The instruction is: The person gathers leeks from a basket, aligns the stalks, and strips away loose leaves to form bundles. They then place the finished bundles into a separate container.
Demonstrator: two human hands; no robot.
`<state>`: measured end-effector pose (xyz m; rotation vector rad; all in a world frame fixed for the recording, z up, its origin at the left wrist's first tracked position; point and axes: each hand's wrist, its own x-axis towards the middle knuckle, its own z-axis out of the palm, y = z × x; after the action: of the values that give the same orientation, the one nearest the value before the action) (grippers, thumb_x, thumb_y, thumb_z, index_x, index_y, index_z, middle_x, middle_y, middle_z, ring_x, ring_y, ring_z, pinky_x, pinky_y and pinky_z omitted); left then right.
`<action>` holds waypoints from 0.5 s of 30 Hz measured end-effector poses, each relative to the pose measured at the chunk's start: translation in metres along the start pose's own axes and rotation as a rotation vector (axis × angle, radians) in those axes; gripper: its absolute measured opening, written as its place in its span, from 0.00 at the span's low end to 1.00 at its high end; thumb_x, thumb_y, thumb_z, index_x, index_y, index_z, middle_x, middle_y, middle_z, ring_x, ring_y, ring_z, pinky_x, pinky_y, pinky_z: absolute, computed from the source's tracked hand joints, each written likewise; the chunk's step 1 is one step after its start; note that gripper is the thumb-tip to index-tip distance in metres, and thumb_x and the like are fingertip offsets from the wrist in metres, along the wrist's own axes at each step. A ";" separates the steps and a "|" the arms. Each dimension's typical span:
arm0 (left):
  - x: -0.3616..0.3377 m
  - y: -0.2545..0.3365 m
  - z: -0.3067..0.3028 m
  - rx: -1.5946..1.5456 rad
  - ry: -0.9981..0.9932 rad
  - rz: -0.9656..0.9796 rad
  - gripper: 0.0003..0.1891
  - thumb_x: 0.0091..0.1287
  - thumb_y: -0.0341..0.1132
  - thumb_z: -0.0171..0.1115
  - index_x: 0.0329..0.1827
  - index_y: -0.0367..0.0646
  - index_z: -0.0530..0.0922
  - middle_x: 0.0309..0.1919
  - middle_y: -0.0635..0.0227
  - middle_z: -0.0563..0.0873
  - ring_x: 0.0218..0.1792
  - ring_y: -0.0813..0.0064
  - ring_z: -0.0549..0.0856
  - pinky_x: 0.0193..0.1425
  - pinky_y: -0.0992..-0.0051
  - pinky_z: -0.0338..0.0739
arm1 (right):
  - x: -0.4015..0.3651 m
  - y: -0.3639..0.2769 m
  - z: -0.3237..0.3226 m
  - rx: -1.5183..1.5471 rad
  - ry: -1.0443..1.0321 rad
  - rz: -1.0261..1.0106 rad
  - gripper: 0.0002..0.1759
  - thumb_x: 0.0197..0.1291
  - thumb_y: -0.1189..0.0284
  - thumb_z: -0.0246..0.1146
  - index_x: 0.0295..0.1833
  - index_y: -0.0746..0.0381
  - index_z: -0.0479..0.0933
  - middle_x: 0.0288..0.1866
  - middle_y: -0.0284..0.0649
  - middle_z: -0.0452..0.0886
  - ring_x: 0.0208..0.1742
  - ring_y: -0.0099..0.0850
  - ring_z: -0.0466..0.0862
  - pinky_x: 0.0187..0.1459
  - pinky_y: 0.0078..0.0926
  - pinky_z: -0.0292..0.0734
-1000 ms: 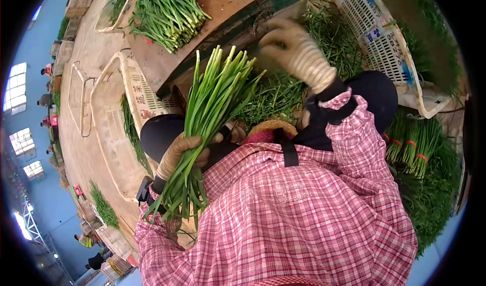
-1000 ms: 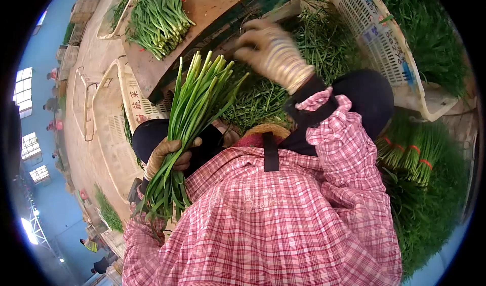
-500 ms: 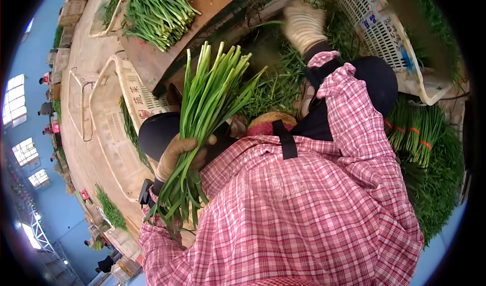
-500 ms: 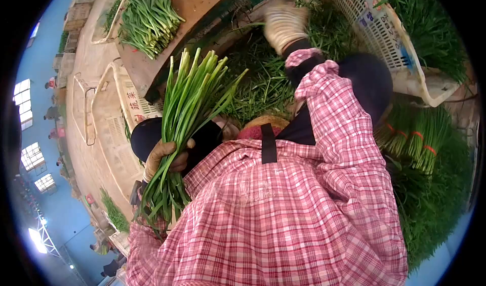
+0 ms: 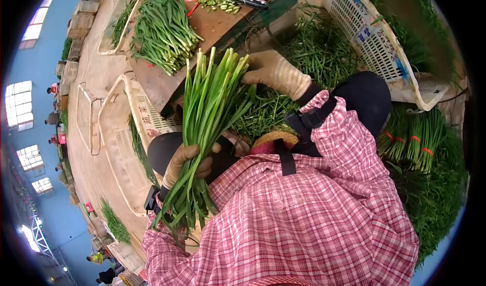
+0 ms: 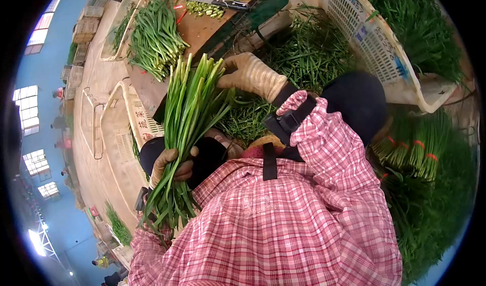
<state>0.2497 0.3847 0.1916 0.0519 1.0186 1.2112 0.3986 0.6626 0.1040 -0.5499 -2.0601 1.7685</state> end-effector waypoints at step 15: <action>-0.008 0.001 0.009 0.096 0.039 0.015 0.24 0.64 0.40 0.64 0.56 0.30 0.73 0.47 0.60 0.82 0.16 0.88 0.69 0.15 0.86 0.62 | 0.026 0.062 -0.032 0.021 0.242 -0.002 0.21 0.60 0.61 0.69 0.53 0.63 0.82 0.53 0.39 0.85 0.52 0.31 0.82 0.54 0.31 0.76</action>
<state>0.2546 0.3828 0.2023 0.1110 1.1117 1.1800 0.3967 0.7116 0.0482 -0.7174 -1.8741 1.6312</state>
